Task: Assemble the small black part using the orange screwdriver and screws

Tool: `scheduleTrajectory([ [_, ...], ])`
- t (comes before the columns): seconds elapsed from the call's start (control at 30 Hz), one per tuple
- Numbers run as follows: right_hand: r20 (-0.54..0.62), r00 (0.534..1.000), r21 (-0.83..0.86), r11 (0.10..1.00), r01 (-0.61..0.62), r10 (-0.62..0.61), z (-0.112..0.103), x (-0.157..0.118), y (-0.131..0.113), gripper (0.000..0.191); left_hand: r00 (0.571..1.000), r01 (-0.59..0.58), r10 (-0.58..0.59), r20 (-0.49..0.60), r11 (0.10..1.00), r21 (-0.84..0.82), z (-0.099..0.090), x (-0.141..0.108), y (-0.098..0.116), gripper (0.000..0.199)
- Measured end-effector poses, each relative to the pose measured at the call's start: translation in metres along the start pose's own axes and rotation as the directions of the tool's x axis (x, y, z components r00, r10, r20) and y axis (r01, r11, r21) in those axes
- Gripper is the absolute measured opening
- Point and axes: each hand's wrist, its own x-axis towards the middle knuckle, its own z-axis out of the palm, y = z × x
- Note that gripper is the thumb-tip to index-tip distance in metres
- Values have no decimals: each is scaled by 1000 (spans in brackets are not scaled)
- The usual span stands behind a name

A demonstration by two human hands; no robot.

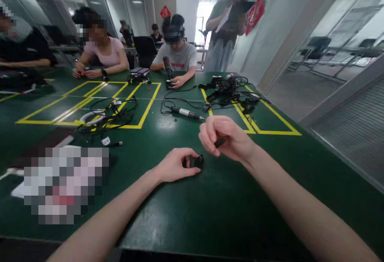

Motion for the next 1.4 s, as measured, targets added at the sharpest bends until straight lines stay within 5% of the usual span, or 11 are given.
scheduleTrajectory([
  [0.27,-89,996,-427,903,-33,-6,-9,4,-20,62,1000,13,-13,-4,1000,-2,-1,0,0,28],
  [0.4,-75,990,-741,658,-137,121,-4,-1,-35,51,999,54,-54,-4,999,7,-1,-2,1,28],
  [0.6,-265,962,-950,151,-273,66,3,-6,-48,34,998,61,-61,-10,998,19,1,-3,0,25],
  [0.77,-256,958,-956,111,-270,130,9,-7,-51,14,996,90,-89,-27,996,17,2,-3,-1,23],
  [1.07,-243,967,-970,-4,-244,79,16,-8,-54,36,997,71,-70,-23,997,27,1,-3,-1,25],
  [1.13,-239,967,-970,27,-243,92,16,-8,-54,26,997,68,-67,-23,997,31,1,-3,-2,24],
  [1.2,-211,974,-974,64,-217,86,16,-9,-54,6,998,62,-61,-20,997,36,1,-3,-1,24],
  [1.3,-132,991,-989,64,-134,33,15,-11,-53,16,998,68,-67,-16,997,43,0,-3,0,21],
  [1.4,-55,998,-998,-33,-55,-19,13,-10,-49,19,997,78,-77,-13,996,45,-1,-3,2,19],
])
